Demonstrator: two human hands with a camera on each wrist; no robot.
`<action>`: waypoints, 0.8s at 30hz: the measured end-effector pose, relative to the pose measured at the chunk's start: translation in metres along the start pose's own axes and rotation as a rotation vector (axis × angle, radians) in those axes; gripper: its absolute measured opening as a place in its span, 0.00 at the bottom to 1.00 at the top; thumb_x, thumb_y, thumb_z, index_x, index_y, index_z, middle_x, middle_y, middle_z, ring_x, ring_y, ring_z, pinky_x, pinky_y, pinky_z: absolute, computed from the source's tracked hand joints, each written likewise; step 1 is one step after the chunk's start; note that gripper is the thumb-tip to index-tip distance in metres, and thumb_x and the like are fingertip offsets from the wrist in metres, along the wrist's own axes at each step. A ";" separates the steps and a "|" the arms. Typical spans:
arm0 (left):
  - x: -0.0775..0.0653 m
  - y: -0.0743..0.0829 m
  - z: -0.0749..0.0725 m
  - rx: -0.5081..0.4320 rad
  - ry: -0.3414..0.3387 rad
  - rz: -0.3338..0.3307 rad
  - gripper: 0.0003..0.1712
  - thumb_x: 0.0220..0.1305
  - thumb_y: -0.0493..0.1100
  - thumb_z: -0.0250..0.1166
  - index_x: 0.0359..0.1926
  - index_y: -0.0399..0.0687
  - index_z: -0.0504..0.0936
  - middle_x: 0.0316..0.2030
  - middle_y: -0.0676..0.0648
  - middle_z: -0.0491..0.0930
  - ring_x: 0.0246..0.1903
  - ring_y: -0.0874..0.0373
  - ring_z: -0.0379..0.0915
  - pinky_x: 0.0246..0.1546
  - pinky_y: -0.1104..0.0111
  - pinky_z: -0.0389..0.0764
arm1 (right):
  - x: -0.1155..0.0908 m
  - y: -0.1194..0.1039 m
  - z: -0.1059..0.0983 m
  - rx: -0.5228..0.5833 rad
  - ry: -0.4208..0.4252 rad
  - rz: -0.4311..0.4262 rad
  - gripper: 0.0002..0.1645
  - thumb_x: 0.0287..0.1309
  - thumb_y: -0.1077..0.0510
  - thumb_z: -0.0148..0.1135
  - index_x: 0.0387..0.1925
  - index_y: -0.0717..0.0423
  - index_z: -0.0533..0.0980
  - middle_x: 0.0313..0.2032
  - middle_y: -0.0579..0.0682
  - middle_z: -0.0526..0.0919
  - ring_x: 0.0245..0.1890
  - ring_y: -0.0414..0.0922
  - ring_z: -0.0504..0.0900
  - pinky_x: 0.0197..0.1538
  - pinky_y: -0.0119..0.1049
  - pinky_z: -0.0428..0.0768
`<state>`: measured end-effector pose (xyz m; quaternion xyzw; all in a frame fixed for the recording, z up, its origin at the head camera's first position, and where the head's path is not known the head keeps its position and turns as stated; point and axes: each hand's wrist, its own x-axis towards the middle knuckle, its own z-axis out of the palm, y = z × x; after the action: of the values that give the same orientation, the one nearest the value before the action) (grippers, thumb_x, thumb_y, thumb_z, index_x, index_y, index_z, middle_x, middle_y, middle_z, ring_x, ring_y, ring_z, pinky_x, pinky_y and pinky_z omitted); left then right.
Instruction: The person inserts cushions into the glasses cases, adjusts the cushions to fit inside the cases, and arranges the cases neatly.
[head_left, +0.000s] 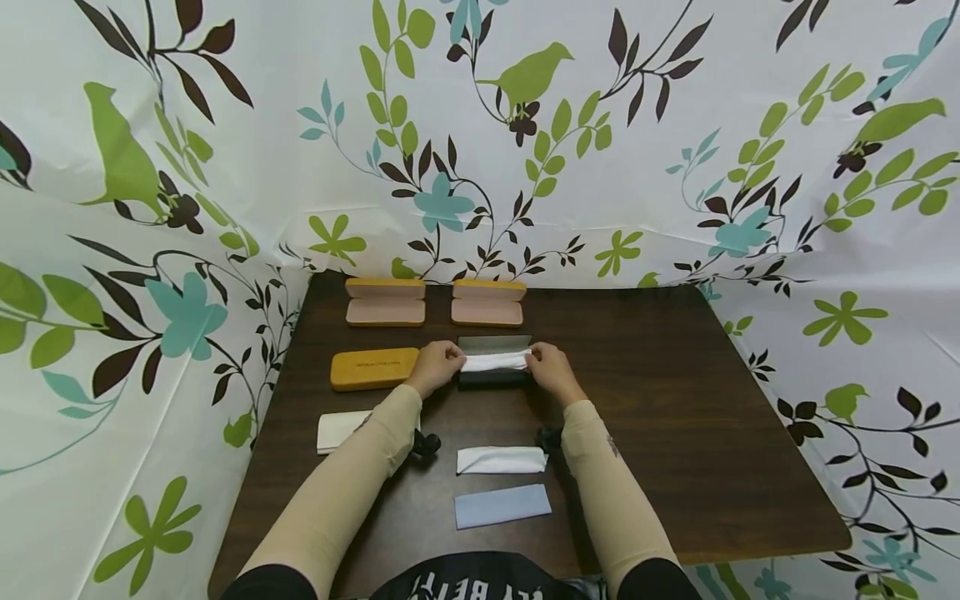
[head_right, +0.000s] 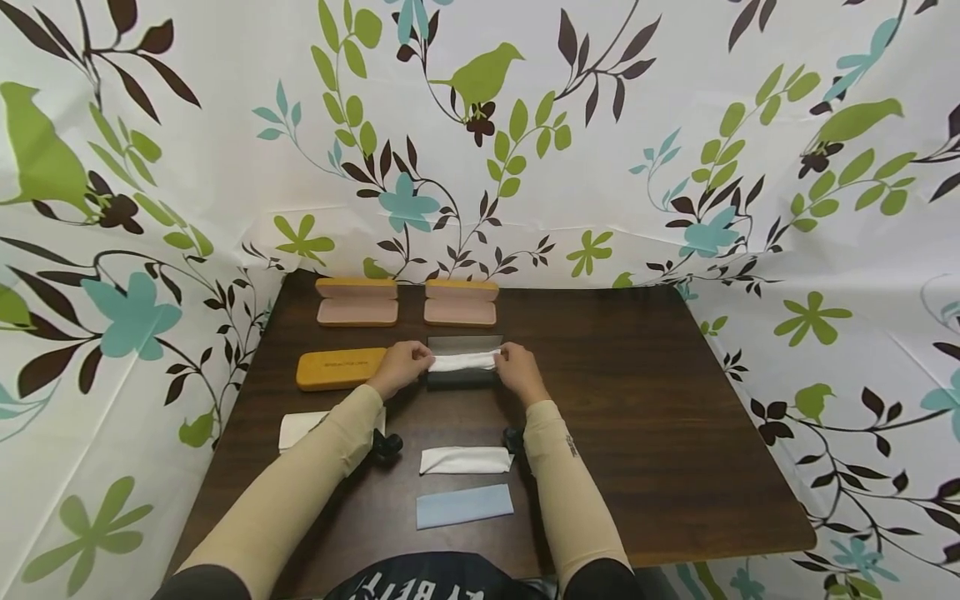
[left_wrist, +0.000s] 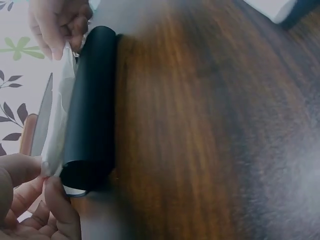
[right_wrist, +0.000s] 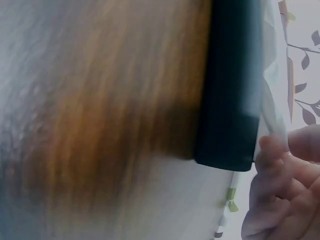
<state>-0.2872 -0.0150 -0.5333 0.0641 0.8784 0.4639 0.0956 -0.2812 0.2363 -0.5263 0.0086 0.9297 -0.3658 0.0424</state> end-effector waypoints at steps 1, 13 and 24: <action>0.000 -0.001 0.001 0.017 0.003 -0.004 0.08 0.66 0.46 0.63 0.39 0.47 0.84 0.35 0.48 0.83 0.33 0.55 0.78 0.38 0.61 0.80 | 0.000 0.000 0.001 -0.045 0.014 0.002 0.15 0.67 0.56 0.55 0.48 0.62 0.79 0.35 0.54 0.84 0.32 0.47 0.81 0.37 0.41 0.79; 0.001 0.003 0.013 0.154 0.070 -0.037 0.15 0.59 0.48 0.70 0.40 0.44 0.79 0.30 0.48 0.81 0.30 0.54 0.76 0.34 0.61 0.78 | -0.002 0.001 0.008 -0.224 0.055 0.055 0.11 0.62 0.54 0.59 0.44 0.52 0.80 0.42 0.51 0.84 0.38 0.49 0.80 0.41 0.48 0.79; 0.006 0.010 0.012 0.203 0.184 0.042 0.21 0.73 0.51 0.53 0.59 0.42 0.71 0.52 0.42 0.75 0.50 0.47 0.74 0.49 0.54 0.77 | 0.008 0.001 0.001 -0.150 0.187 -0.093 0.26 0.67 0.61 0.53 0.65 0.57 0.67 0.63 0.58 0.68 0.58 0.54 0.73 0.59 0.50 0.74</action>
<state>-0.2902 0.0010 -0.5323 0.0490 0.9243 0.3786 -0.0019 -0.2887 0.2359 -0.5282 -0.0035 0.9537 -0.2943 -0.0611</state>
